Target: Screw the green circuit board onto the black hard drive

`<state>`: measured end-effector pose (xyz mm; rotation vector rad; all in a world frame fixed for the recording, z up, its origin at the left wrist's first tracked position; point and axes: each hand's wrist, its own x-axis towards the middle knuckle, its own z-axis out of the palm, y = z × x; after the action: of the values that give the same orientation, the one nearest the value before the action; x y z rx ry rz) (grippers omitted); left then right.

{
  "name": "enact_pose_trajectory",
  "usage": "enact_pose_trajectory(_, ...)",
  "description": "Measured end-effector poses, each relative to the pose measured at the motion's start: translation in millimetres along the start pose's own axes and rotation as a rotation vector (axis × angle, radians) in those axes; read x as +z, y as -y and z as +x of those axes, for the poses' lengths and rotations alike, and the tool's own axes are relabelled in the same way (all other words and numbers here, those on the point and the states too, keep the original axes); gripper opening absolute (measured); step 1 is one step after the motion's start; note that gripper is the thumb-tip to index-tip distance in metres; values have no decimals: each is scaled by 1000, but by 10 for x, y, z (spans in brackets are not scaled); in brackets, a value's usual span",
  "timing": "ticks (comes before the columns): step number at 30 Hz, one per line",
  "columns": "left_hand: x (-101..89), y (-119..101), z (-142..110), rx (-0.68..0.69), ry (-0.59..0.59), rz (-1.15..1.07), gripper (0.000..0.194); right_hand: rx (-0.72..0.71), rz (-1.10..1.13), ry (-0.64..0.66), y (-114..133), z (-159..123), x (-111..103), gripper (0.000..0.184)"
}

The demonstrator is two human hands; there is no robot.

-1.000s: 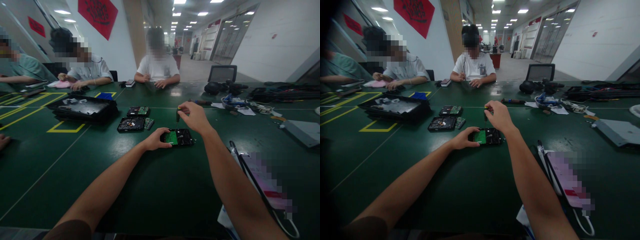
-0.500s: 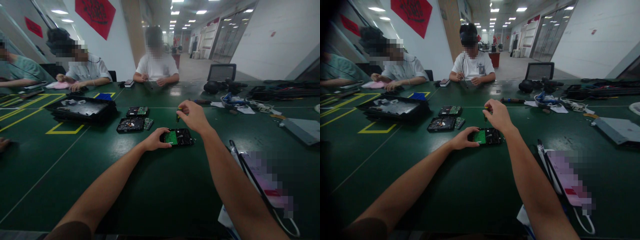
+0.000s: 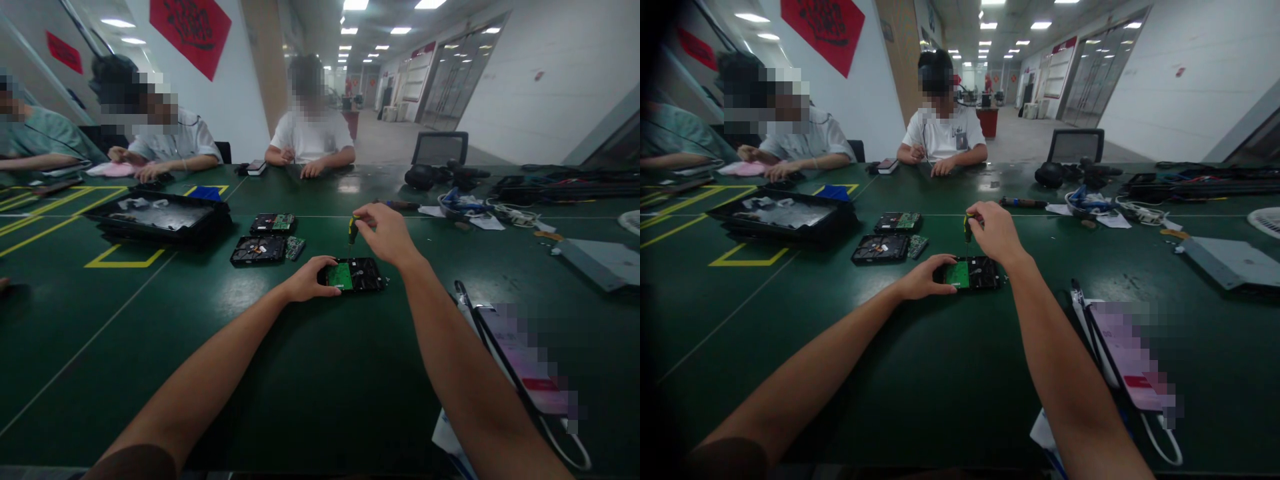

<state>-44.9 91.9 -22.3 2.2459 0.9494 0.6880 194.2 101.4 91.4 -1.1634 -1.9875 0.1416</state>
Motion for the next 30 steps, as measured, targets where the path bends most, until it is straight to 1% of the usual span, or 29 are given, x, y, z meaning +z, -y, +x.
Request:
enact_pose_trajectory(7,-3,9,9,-8,8,17,79,22,79,-26,-8,-13,30,16)
enact_pose_trajectory(12,2,21,7,2,9,15,78,31,45,-9,-15,-10,18,12)
enact_pose_trajectory(20,4,20,20,15,10,9,76,66,63,-17,17,-9,12,15)
enact_pose_trajectory(30,-15,-34,10,-15,12,-18,77,57,69,6,31,-14,-28,12)
